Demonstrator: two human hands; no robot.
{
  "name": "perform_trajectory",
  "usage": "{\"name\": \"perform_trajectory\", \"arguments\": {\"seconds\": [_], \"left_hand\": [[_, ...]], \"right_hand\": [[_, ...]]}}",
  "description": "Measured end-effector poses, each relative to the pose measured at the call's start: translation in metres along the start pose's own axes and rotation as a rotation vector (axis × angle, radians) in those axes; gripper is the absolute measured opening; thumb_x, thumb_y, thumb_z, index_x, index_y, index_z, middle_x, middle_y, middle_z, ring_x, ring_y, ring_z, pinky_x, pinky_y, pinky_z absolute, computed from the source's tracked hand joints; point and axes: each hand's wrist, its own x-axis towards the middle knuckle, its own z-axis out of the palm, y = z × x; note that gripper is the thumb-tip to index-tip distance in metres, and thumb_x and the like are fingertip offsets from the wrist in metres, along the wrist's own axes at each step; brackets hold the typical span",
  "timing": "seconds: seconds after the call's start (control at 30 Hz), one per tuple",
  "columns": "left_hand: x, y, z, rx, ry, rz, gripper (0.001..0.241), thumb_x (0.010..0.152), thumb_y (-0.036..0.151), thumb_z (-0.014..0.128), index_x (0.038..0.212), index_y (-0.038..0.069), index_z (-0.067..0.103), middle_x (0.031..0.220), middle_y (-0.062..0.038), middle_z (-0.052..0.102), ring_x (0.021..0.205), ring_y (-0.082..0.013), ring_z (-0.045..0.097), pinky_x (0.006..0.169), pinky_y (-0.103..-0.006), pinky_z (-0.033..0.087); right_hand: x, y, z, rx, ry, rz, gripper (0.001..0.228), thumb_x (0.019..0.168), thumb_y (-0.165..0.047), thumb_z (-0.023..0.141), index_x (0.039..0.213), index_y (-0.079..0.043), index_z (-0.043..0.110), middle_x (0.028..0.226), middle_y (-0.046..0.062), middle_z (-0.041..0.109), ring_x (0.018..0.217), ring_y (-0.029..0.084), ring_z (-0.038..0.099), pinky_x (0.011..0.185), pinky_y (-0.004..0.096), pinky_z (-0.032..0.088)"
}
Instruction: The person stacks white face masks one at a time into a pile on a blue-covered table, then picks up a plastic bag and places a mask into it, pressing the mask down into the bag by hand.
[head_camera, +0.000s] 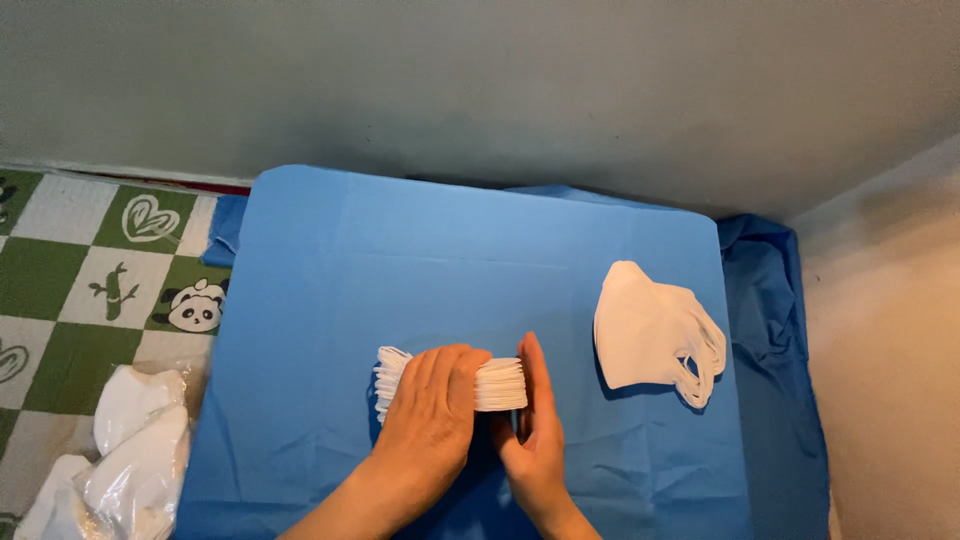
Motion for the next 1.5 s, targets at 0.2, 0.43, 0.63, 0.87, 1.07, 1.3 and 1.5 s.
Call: {"name": "perform_trajectory", "arguments": {"seconds": [0.2, 0.43, 0.63, 0.87, 1.07, 1.3, 1.5], "left_hand": [[-0.003, 0.005, -0.001, 0.0, 0.027, 0.006, 0.05, 0.081, 0.006, 0.062, 0.129, 0.0, 0.049, 0.123, -0.02, 0.056, 0.107, -0.033, 0.057, 0.099, -0.0453, 0.043], [-0.005, 0.002, -0.002, -0.009, 0.014, -0.002, 0.052, 0.081, 0.007, 0.063, 0.131, 0.001, 0.048, 0.125, -0.018, 0.055, 0.108, -0.0306, 0.056, 0.099, -0.0424, 0.042], [-0.006, -0.003, -0.005, -0.07, 0.037, -0.006, 0.046, 0.08, 0.006, 0.059, 0.126, 0.0, 0.052, 0.121, -0.016, 0.058, 0.105, -0.0308, 0.058, 0.094, -0.0396, 0.044], [-0.009, -0.006, -0.008, -0.185, 0.001, -0.048, 0.046, 0.08, 0.001, 0.061, 0.125, 0.004, 0.053, 0.119, -0.014, 0.06, 0.106, -0.031, 0.059, 0.097, -0.042, 0.045], [-0.009, -0.014, -0.022, -0.242, -0.077, -0.088, 0.04, 0.082, 0.004, 0.064, 0.121, 0.006, 0.055, 0.118, -0.012, 0.061, 0.107, -0.0293, 0.061, 0.096, -0.0419, 0.045], [0.01, -0.011, -0.057, -0.443, -0.129, -0.032, 0.037, 0.083, 0.007, 0.071, 0.117, 0.007, 0.056, 0.108, -0.01, 0.066, 0.092, -0.0283, 0.067, 0.085, -0.0378, 0.051], [0.004, -0.046, -0.062, -0.396, -0.669, -0.544, 0.09, 0.071, 0.008, 0.08, 0.151, 0.016, 0.039, 0.135, -0.01, 0.067, 0.125, -0.0278, 0.065, 0.103, -0.0443, 0.054]], "right_hand": [[-0.001, -0.005, 0.002, -0.114, 0.016, -0.045, 0.089, 0.079, 0.001, 0.058, 0.16, -0.006, 0.021, 0.167, 0.017, 0.03, 0.154, 0.029, 0.032, 0.122, 0.041, 0.029], [-0.008, -0.019, 0.005, -0.401, -0.006, -0.434, 0.087, 0.071, 0.012, 0.057, 0.154, 0.007, 0.028, 0.168, 0.03, 0.021, 0.157, 0.042, 0.027, 0.127, 0.048, 0.027], [-0.004, -0.028, 0.002, -0.237, -0.048, -0.326, 0.092, 0.069, 0.011, 0.046, 0.156, 0.008, 0.019, 0.168, 0.026, 0.022, 0.155, 0.035, 0.03, 0.126, 0.042, 0.026], [-0.007, 0.003, 0.006, 0.035, 0.022, -0.121, 0.096, 0.069, 0.012, 0.045, 0.16, -0.001, 0.015, 0.17, 0.018, 0.02, 0.156, 0.029, 0.022, 0.125, 0.042, 0.018], [-0.001, -0.009, -0.012, -0.038, -0.03, -0.073, 0.092, 0.073, 0.007, 0.05, 0.159, -0.001, 0.017, 0.169, 0.019, 0.021, 0.157, 0.03, 0.022, 0.127, 0.044, 0.016], [0.014, -0.058, -0.019, -0.367, -0.224, -0.157, 0.041, 0.081, -0.006, 0.075, 0.122, -0.008, 0.069, 0.11, 0.003, 0.072, 0.092, 0.015, 0.07, 0.082, 0.026, 0.053], [0.025, -0.041, -0.048, 0.013, -0.116, 0.341, 0.048, 0.075, -0.004, 0.078, 0.121, 0.006, 0.072, 0.091, 0.021, 0.078, 0.076, 0.025, 0.074, 0.068, 0.033, 0.059]]}}
